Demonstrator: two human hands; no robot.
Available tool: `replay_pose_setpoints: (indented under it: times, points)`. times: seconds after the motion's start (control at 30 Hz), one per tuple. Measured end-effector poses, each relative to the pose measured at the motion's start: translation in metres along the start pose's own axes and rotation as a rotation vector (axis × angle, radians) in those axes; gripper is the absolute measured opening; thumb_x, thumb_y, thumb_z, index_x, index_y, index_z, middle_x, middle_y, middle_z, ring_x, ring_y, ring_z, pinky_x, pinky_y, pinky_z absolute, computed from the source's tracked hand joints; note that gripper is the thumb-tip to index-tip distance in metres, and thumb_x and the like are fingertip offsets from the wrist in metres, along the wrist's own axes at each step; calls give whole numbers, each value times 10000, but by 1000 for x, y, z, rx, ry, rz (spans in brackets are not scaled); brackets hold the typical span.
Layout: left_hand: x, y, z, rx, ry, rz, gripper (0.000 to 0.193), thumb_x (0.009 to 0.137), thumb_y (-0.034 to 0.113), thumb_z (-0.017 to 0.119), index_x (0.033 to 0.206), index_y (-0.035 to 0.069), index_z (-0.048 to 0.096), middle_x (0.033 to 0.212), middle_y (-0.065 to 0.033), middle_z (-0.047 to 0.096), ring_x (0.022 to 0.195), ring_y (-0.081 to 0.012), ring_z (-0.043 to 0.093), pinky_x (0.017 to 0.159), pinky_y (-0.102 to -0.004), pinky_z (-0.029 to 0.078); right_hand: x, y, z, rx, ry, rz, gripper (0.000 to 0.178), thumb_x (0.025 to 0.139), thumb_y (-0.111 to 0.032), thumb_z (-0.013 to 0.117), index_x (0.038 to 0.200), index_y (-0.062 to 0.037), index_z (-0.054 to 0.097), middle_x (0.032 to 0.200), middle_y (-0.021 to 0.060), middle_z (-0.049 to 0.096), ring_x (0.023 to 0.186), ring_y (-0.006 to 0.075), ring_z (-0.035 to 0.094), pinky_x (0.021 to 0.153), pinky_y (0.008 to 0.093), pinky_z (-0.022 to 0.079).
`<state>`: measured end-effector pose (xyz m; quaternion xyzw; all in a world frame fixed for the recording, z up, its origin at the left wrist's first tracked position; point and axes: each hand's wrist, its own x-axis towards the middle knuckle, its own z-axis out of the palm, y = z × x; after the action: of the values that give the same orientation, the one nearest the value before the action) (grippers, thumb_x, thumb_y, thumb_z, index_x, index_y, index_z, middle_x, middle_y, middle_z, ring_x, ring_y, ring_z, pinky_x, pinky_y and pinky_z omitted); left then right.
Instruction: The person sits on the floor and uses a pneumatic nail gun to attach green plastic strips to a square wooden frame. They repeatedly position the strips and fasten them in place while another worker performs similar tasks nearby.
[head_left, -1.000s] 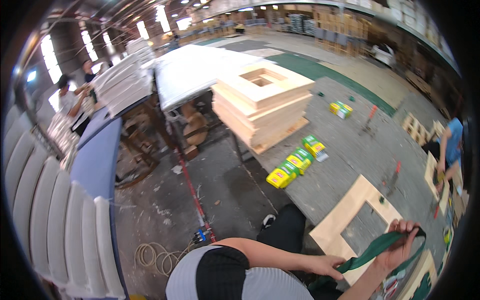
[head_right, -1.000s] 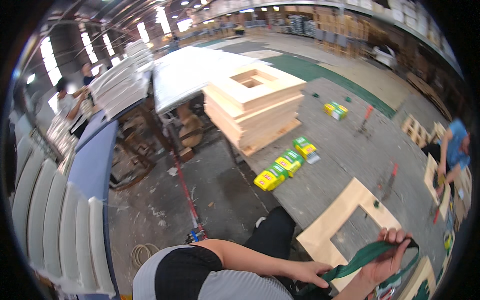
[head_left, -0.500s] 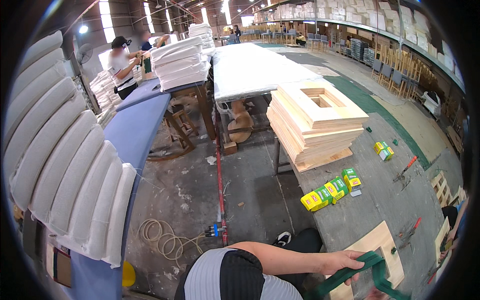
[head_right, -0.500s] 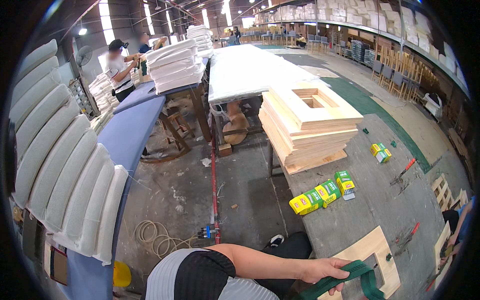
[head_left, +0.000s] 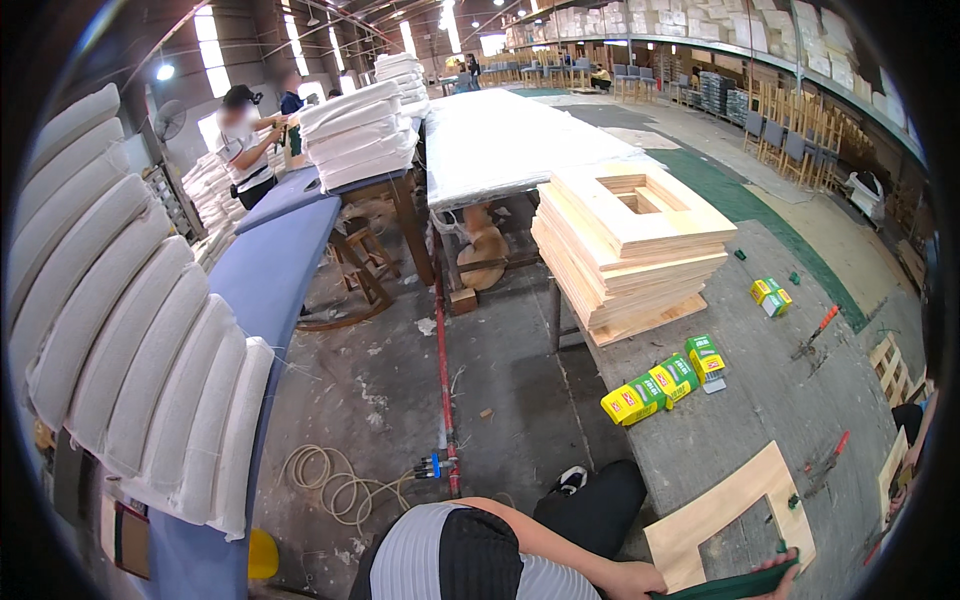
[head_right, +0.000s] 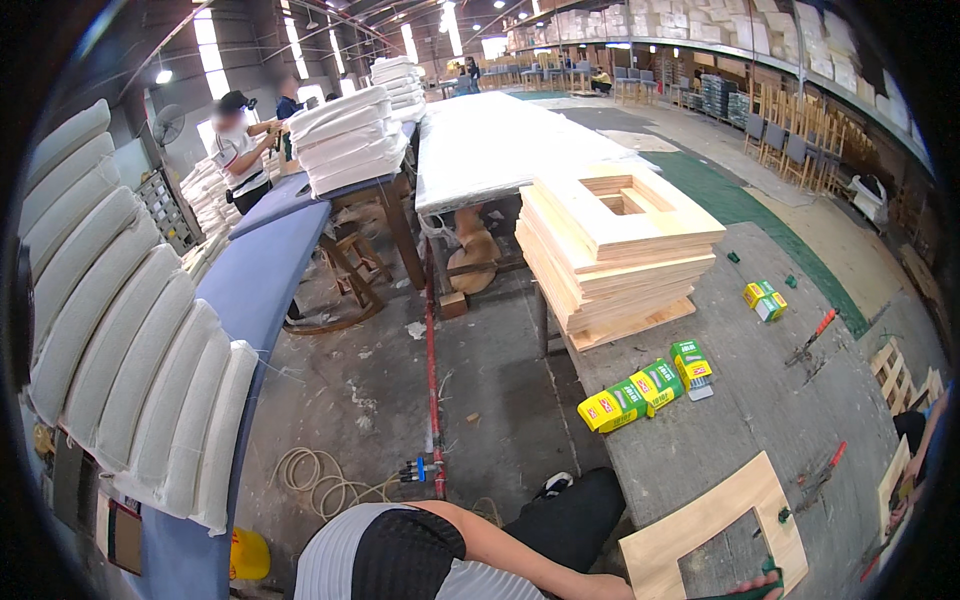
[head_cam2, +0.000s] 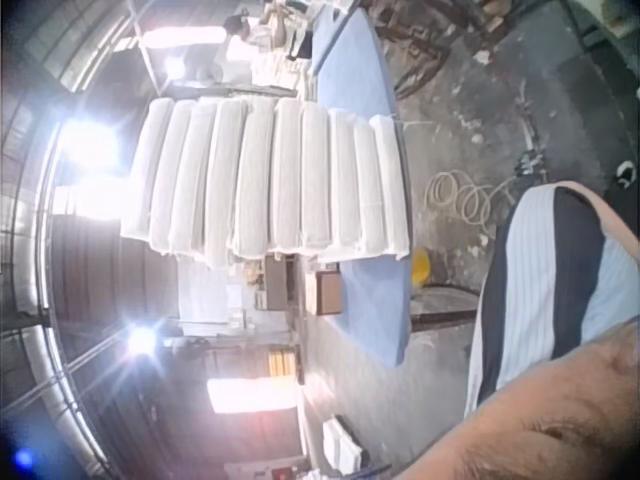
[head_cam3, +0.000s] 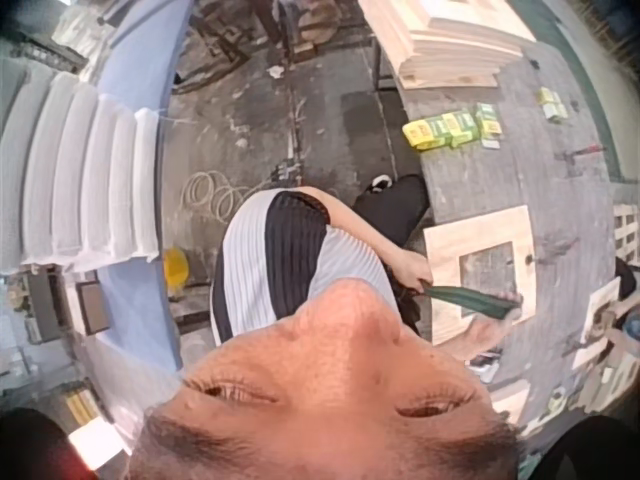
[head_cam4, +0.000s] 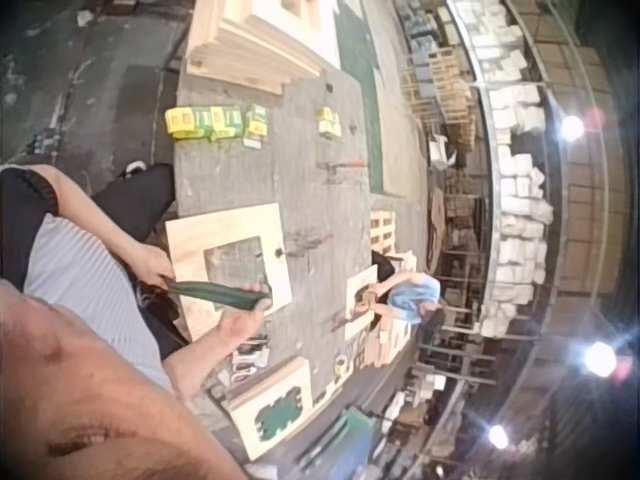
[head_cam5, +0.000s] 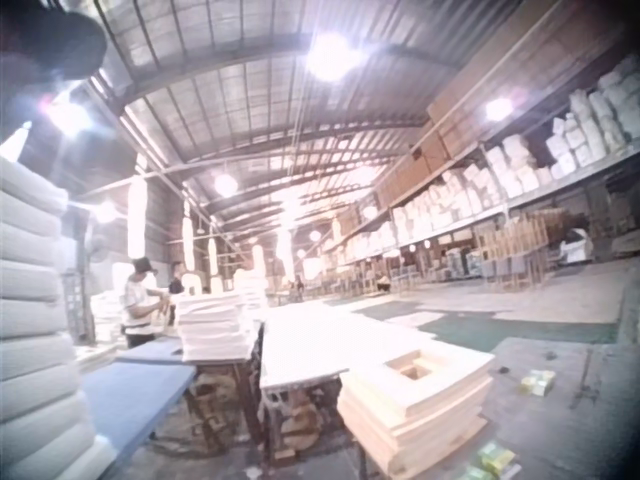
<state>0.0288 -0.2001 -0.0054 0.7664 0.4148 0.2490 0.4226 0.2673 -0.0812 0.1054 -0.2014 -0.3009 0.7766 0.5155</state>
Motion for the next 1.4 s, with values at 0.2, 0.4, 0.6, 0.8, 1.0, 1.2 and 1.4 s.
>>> replay_pose_setpoints:
  times: [0.2, 0.4, 0.6, 0.8, 1.0, 1.2, 1.4]
  points:
    - [1, -27, -23, -157, -328, -65, 433, 905, 399, 743, 1152, 43, 734, 1041, -223, 748, 974, -387, 709, 881, -521, 538, -7, -14, 42, -58, 16, 24, 357, 1032, -320, 653, 1238, -34, 596, 1067, 88, 659, 950, 235, 620, 924, 410, 535]
    - [36, 18, -89, -1103, -219, 73, 435, 1059, 504, 564, 1079, 80, 661, 988, -4, 668, 871, -123, 593, 886, -345, 494, -51, 74, 80, -361, 158, 251, 347, 1089, -319, 571, 1163, 20, 586, 968, 127, 645, 825, 234, 636, 742, 405, 564]
    - [49, 28, -97, -1463, -141, -49, 443, 1049, 384, 616, 1385, 105, 537, 1028, 16, 658, 842, -100, 625, 721, -292, 519, -60, 91, 71, -435, 142, 483, 293, 1076, -255, 603, 1177, 20, 627, 984, 102, 660, 867, 211, 647, 789, 358, 551]
    - [58, 42, -106, -1284, 161, -209, 361, 1056, 314, 585, 1296, 45, 574, 1039, -92, 701, 780, -167, 688, 726, -351, 601, -69, 106, 45, -743, -46, 604, 288, 1050, -207, 637, 1159, 53, 696, 1006, 106, 722, 918, 216, 669, 854, 359, 546]
    - [53, 22, -68, -1191, 75, -202, 252, 1071, 188, 537, 987, -25, 644, 791, -106, 715, 636, -176, 689, 563, -328, 566, -45, 77, 13, -578, -196, 310, 529, 1043, -120, 602, 1523, 28, 437, 1562, 129, 433, 1361, 221, 496, 1100, 400, 453]
    - [39, 34, -68, -816, 86, -228, 224, 1010, 167, 616, 976, -46, 675, 773, -95, 701, 643, -172, 679, 549, -338, 554, -44, 72, 14, -483, -98, 232, 400, 1041, -102, 584, 1422, 14, 546, 1325, 118, 632, 1129, 211, 614, 989, 367, 498]
    - [30, 29, -33, -676, 88, -212, 191, 968, 137, 628, 952, -43, 688, 786, -88, 707, 682, -177, 682, 595, -331, 541, -36, 89, 23, -868, 51, 39, 258, 1059, -130, 560, 1242, 21, 660, 1135, 120, 707, 1015, 209, 649, 904, 346, 520]
